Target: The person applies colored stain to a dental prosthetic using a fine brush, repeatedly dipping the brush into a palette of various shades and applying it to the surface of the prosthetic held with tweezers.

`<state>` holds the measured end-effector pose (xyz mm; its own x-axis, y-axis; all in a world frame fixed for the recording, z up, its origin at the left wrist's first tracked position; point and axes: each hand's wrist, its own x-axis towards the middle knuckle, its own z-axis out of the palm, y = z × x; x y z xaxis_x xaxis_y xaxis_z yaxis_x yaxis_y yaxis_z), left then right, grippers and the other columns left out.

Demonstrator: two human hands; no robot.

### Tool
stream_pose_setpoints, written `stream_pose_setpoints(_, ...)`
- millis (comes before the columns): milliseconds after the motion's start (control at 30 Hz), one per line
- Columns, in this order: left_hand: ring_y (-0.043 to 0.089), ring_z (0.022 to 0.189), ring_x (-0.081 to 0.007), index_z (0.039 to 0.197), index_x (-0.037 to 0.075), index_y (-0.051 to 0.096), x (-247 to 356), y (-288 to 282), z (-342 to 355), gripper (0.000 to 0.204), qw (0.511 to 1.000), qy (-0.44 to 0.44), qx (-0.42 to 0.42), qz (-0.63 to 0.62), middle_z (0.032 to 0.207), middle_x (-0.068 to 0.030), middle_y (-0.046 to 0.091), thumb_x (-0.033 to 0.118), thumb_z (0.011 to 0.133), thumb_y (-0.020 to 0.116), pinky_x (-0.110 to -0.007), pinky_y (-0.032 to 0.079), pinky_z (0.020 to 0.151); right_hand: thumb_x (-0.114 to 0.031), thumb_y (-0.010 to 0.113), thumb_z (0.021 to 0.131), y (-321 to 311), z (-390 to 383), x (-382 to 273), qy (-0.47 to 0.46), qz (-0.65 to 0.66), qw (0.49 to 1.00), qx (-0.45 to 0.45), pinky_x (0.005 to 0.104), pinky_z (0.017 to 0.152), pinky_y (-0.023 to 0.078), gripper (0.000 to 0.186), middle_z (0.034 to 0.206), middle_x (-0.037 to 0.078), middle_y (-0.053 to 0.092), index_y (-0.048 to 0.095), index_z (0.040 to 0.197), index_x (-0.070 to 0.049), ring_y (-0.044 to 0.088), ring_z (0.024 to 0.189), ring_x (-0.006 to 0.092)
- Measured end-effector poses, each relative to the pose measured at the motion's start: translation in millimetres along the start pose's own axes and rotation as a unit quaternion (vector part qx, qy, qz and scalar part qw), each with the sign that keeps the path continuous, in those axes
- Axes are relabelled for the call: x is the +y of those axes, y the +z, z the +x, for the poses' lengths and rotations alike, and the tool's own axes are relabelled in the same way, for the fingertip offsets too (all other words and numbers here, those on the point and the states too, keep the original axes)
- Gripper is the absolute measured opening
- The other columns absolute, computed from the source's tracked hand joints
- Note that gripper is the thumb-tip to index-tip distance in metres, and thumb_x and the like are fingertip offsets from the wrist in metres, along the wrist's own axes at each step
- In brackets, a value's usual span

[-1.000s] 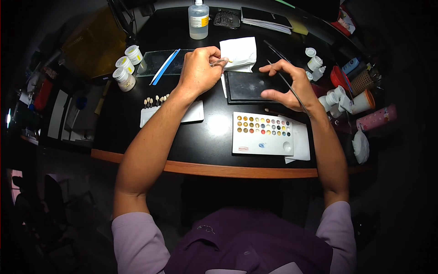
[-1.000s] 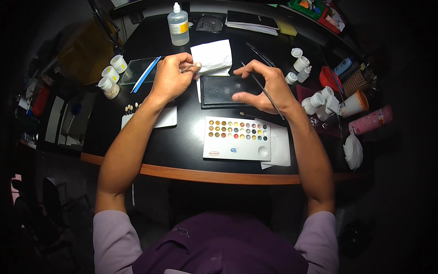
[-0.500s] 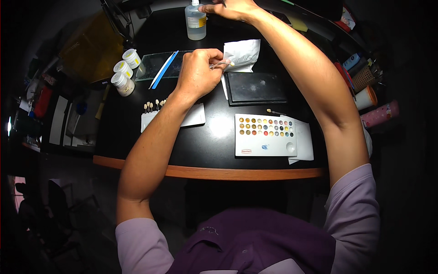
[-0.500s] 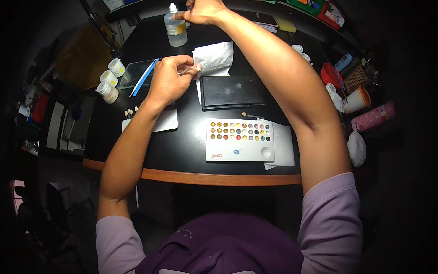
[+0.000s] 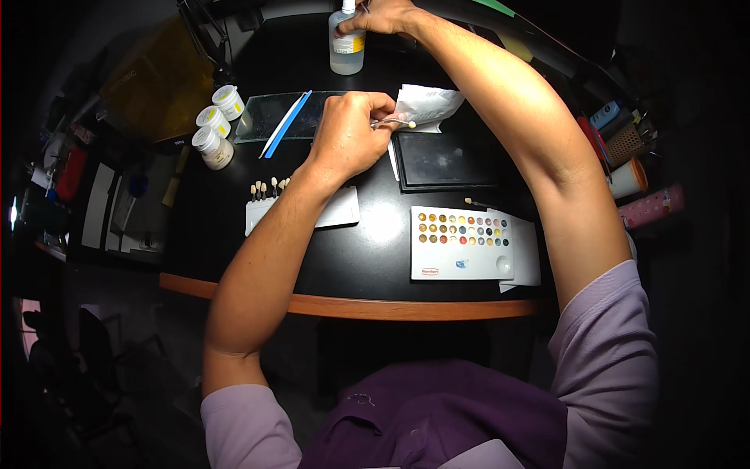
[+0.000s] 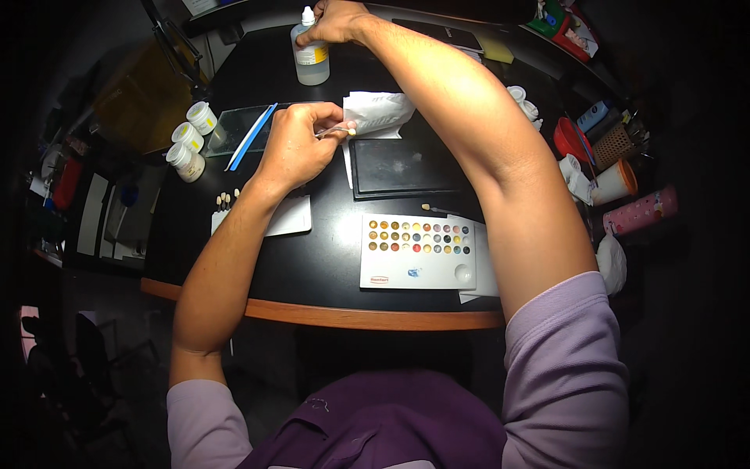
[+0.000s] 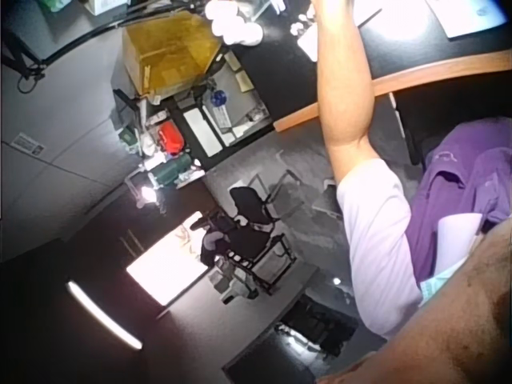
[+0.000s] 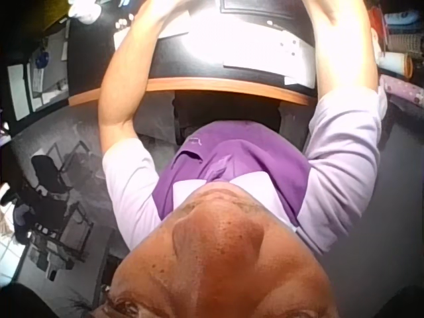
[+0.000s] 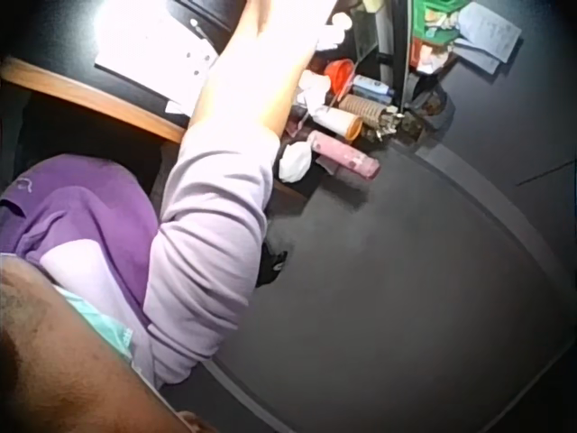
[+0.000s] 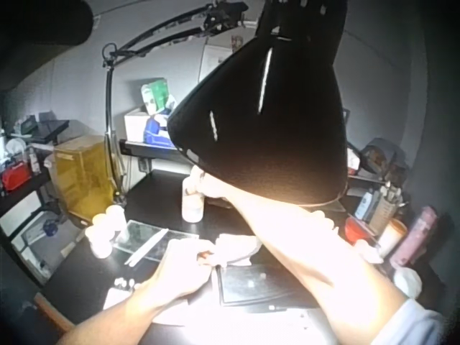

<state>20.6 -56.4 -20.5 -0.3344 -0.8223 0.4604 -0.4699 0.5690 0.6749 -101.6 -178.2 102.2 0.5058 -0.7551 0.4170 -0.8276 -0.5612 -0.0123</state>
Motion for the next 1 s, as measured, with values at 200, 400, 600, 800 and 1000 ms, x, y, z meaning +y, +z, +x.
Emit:
stream_pose_setpoints(200, 0.077, 0.078, -0.0187, 0.1, 0.001, 0.083, -1, -3, 0, 0.014, 1.0, -0.008, 0.018, 0.014, 0.084, -0.014, 0.08, 0.014, 0.097, 0.08, -0.034, 0.058, 0.071, -0.029, 0.076, 0.098, -23, -33, 19, -0.049, 0.116, 0.988, -0.094, 0.038, 0.093, 0.059, 0.032, 0.11, 0.011, 0.079, 0.077, 0.122, -0.008, 0.074, 0.103, 0.0233)
stream_pose_setpoints(400, 0.079, 0.078, -0.019, 0.103, 0.0, 0.083, -4, -1, 4, 0.018, 0.999, -0.002, 0.036, 0.018, 0.086, -0.0143, 0.081, 0.017, 0.095, 0.081, -0.034, 0.06, 0.072, -0.026, 0.077, 0.098, -38, -63, 59, -0.089, 0.249, 0.937, -0.229, 0.0369, 0.091, 0.059, 0.03, 0.107, 0.011, 0.079, 0.077, 0.121, -0.006, 0.074, 0.1, 0.0222)
stream_pose_setpoints(600, 0.08, 0.083, -0.0185, 0.104, -0.001, 0.083, 3, -5, 3, 0.018, 0.998, -0.035, 0.044, 0.028, 0.087, -0.0138, 0.081, 0.015, 0.096, 0.08, -0.034, 0.061, 0.076, -0.023, 0.077, 0.098, -34, -81, 80, -0.108, 0.32, 0.897, -0.285, 0.0359, 0.09, 0.06, 0.028, 0.103, 0.011, 0.08, 0.077, 0.119, -0.005, 0.075, 0.098, 0.0211)
stream_pose_setpoints(800, 0.08, 0.083, -0.0195, 0.106, -0.001, 0.082, -1, -2, 3, 0.02, 0.996, -0.053, 0.05, 0.049, 0.089, -0.0146, 0.082, 0.017, 0.097, 0.079, -0.035, 0.062, 0.077, -0.016, 0.08, 0.097, -32, -114, 86, -0.006, 0.27, 0.952, -0.142, 0.0343, 0.098, 0.06, 0.027, 0.115, 0.01, 0.08, 0.077, 0.121, -0.003, 0.075, 0.106, 0.0195)
stream_pose_setpoints(1000, 0.081, 0.082, -0.0218, 0.11, -0.001, 0.082, -7, -9, 3, 0.026, 0.99, -0.082, 0.064, 0.096, 0.088, -0.0152, 0.082, 0.021, 0.096, 0.081, -0.037, 0.063, 0.082, -0.023, 0.08, 0.098, -62, -156, 33, 0.178, 0.187, 0.964, 0.062, 0.0323, 0.085, 0.059, 0.023, 0.109, 0.012, 0.081, 0.08, 0.109, -0.002, 0.076, 0.102, 0.0178)
